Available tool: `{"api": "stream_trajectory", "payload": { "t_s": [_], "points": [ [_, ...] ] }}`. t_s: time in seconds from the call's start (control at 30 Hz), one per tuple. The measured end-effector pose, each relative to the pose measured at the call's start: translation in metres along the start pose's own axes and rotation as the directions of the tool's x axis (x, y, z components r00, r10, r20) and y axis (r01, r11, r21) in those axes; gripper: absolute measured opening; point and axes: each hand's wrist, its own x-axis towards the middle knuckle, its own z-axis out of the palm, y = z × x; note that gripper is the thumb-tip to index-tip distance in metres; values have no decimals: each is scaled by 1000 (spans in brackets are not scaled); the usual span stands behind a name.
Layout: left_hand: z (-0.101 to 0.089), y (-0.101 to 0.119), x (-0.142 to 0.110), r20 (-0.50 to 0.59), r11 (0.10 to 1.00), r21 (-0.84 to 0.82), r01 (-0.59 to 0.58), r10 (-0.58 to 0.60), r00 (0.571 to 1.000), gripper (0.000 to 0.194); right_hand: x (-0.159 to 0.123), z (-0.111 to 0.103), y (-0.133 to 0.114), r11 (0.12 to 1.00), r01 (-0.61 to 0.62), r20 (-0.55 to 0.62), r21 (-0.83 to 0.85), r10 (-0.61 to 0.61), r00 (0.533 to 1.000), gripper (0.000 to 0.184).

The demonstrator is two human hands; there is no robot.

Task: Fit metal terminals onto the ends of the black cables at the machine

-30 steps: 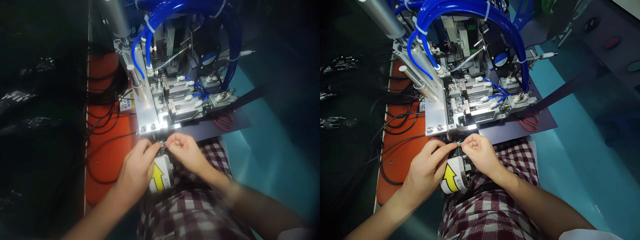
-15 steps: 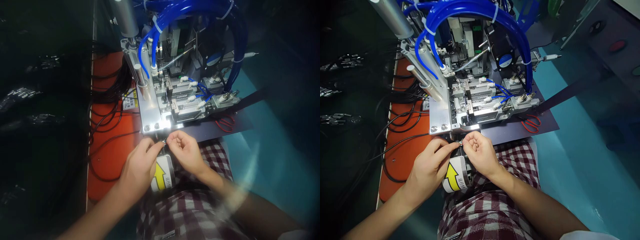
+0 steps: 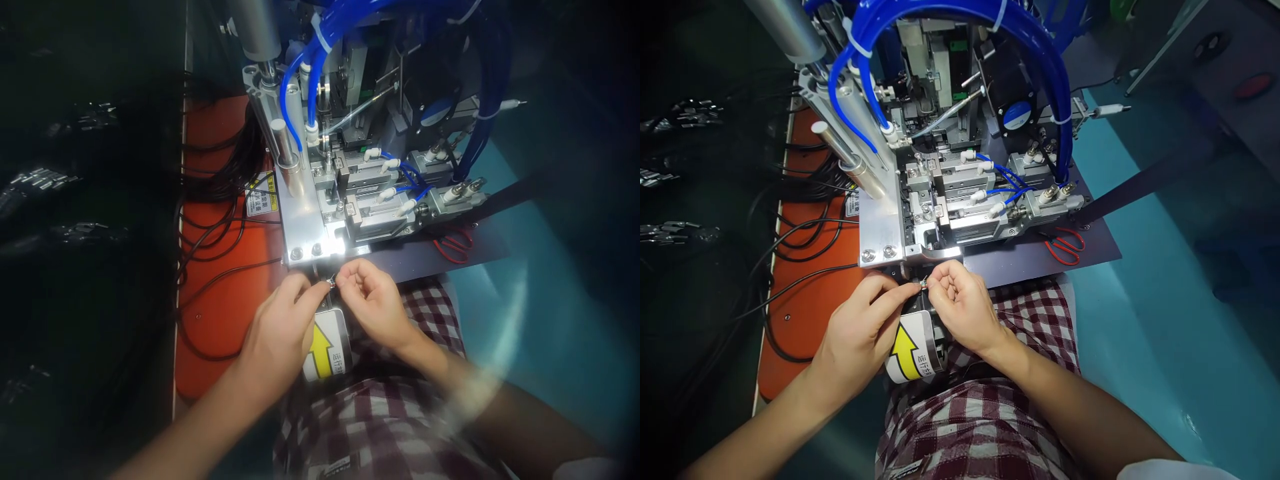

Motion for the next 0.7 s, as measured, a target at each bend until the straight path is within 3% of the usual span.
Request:
{"api": "stream_trajectory", "payload": {
  "t_s": [0.2,0.4,0.7],
  "points": [
    [0,0,0,-3,1000,11,11,-11,1000,31,1,3,-3,999,-52,-18,17,52,998,10],
    [-2,0,1,12,1000,-12,16,-15,1000,30,4,-4,-10,942,-313,63,121,307,950,17],
    [1,0,1,-3,1000,-11,20,-20,1000,31,2,10,-12,980,-154,-90,129,166,982,14]
  ]
}}
